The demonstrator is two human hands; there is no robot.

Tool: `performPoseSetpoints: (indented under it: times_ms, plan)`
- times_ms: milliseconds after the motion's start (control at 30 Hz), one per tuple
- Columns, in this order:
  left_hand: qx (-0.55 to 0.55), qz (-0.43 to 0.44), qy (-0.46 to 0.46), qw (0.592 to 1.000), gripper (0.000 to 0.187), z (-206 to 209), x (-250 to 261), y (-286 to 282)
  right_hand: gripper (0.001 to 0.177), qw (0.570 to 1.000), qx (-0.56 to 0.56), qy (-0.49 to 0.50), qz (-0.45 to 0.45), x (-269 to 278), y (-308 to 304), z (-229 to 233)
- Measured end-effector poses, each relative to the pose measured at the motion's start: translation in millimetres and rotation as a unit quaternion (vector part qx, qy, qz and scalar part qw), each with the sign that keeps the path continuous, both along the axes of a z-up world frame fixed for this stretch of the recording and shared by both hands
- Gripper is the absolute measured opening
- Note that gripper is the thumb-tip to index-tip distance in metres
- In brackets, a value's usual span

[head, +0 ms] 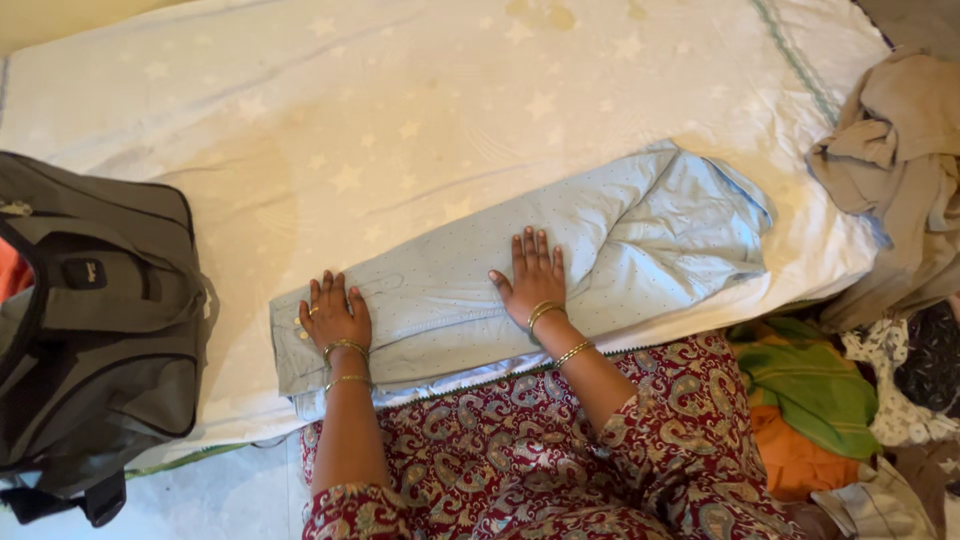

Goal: The person folds a shirt on a bed by straightening the fabric, folding the sleeves across the back, and سپس folding the garment into a rectangular shape.

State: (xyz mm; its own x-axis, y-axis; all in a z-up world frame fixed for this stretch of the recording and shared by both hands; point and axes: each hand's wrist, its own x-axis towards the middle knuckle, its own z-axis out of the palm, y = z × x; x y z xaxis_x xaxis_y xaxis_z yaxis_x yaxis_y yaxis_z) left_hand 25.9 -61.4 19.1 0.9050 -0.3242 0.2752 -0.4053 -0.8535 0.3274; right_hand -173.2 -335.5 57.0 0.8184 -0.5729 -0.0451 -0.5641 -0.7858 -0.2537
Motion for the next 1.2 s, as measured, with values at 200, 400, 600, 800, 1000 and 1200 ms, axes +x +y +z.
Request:
performPoseSetpoints:
  times_ms: [200, 400, 600, 800, 1000, 1200]
  plan:
    - [-0.01, -0.006, -0.009, 1.0, 0.047, -1, -2, 2, 0.088, 0.996, -0.018, -0.008, -0.086, 7, -40, -9]
    - [-0.016, -0.009, -0.021, 1.0, 0.046, 3, -3, 2, 0.096, 0.984, -0.014, -0.029, -0.177, 23, -109, -21]
    - [-0.012, -0.005, -0.014, 1.0, 0.046, 8, -6, 0, 0.101, 0.97, -0.019, -0.038, -0.239, 30, -180, -23]
    - [-0.01, -0.001, -0.018, 1.0, 0.045, 10, -6, -1, 0.102, 0.961, -0.027, -0.048, -0.27, 33, -232, -25]
    - [-0.024, -0.007, -0.026, 0.999, 0.044, 12, -7, -2, 0.096, 0.966, -0.035, 0.007, -0.255, 42, -268, -28]
    - [-0.026, 0.004, -0.031, 0.999, 0.041, 9, -6, -4, 0.089, 0.985, -0.052, -0.005, -0.164, 66, -210, -13]
